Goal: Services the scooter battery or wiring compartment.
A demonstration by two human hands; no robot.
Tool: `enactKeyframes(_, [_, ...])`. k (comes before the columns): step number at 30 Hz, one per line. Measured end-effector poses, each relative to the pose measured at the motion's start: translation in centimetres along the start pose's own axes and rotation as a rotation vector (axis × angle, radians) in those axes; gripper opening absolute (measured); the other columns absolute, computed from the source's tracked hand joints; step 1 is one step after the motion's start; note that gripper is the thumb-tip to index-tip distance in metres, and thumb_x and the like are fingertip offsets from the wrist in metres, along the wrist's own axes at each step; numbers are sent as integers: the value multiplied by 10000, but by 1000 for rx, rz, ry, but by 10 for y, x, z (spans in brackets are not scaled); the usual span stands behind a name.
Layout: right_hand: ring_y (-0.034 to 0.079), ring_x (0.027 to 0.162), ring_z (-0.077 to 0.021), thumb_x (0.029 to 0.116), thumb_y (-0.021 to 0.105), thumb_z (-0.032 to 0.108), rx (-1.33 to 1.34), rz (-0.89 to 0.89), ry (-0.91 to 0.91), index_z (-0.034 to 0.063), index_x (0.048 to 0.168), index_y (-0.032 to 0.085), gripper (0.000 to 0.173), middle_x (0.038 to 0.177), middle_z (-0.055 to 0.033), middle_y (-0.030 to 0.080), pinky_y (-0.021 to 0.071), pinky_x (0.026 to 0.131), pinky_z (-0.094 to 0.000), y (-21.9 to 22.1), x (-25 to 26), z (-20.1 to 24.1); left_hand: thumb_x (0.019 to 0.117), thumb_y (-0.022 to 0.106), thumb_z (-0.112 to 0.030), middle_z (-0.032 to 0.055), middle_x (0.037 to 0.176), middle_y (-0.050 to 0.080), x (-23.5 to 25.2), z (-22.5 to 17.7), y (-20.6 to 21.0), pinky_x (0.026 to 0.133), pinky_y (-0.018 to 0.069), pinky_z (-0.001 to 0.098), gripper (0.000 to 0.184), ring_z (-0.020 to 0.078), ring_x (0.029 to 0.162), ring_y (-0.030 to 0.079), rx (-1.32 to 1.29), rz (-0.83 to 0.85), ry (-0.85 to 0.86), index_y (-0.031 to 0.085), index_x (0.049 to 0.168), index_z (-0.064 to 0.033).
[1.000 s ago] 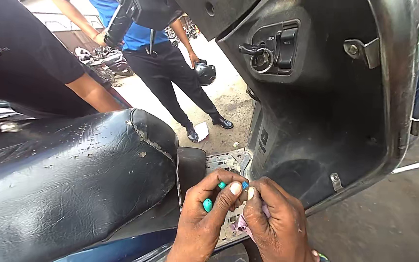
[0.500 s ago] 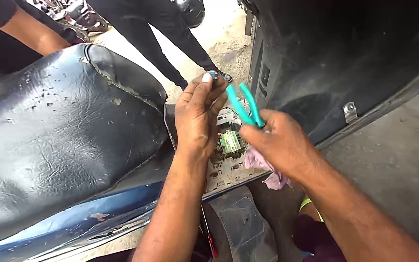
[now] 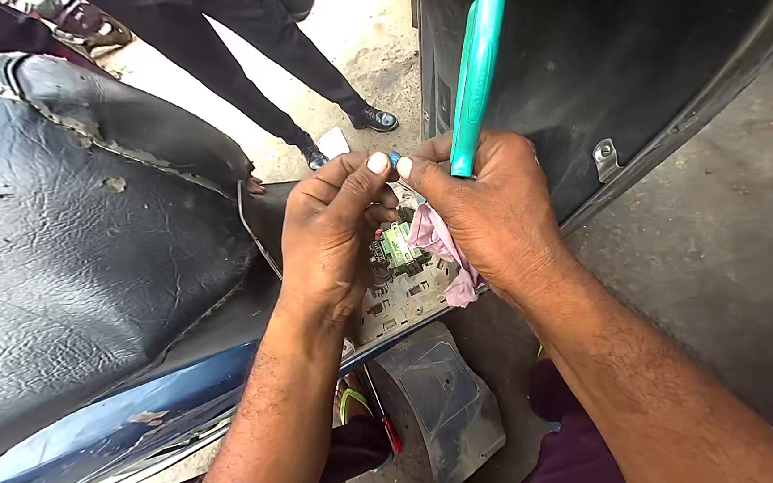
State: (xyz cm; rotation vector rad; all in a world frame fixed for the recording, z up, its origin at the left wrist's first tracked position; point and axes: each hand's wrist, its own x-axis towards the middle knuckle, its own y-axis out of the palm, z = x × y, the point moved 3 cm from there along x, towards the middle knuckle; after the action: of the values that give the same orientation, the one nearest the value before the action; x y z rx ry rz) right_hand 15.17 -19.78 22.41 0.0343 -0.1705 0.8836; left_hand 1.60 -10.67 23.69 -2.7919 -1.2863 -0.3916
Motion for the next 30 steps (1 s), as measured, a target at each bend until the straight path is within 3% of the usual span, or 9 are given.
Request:
enactKeyframes(6, [588,582,-87,935,709,302,-141,30,-47,211,872,739,114,677,54,612,476,493,-336,-4,0,7,1027,609,-82,94,932,714,3,-7,-6,706,632,306,157,158,746,701,197,76,109,685,1111,26])
enactKeyframes(13, [616,670,-108,923,703,347,-420,105,-10,228,878,706,127,744,52,632,494,558,-394,-14,0,5,984,669,-54,112,926,743,8,-1,-19,740,663,367,149,205,762,740,357,235,150,692,1095,43])
enactKeyframes(17, [641,714,-133,931,690,400,-474,-4,60,235,902,718,170,777,42,655,503,592,-431,-23,5,4,1011,640,-133,61,874,721,15,66,-40,713,639,357,133,152,734,713,624,57,-42,677,1036,-8])
enactKeyframes(19, [637,701,-123,930,691,403,-464,-42,52,232,882,708,178,764,48,646,500,579,-418,-25,9,6,1018,630,-172,111,879,716,19,123,-64,734,648,449,182,212,738,727,791,-114,-244,676,1035,3])
enactKeyframes(22, [633,720,-112,926,695,397,-452,-43,62,223,880,697,180,776,49,641,495,594,-397,-19,9,7,1014,613,-217,209,1046,719,13,183,-90,907,535,621,241,376,991,699,1201,-237,-480,712,1113,-20])
enactKeyframes(24, [623,726,-115,925,694,388,-457,-35,75,213,859,655,192,776,44,619,480,588,-388,-16,8,9,1021,604,-224,212,1152,695,4,201,-101,952,525,624,243,396,1108,671,1457,-190,-505,707,1143,-40])
enactKeyframes(30, [610,701,-83,928,690,366,-417,-46,75,225,848,650,167,755,63,604,473,583,-356,-22,11,11,964,625,-91,180,1221,672,-17,205,-114,915,557,602,176,382,1100,677,1754,12,-430,712,1111,-47])
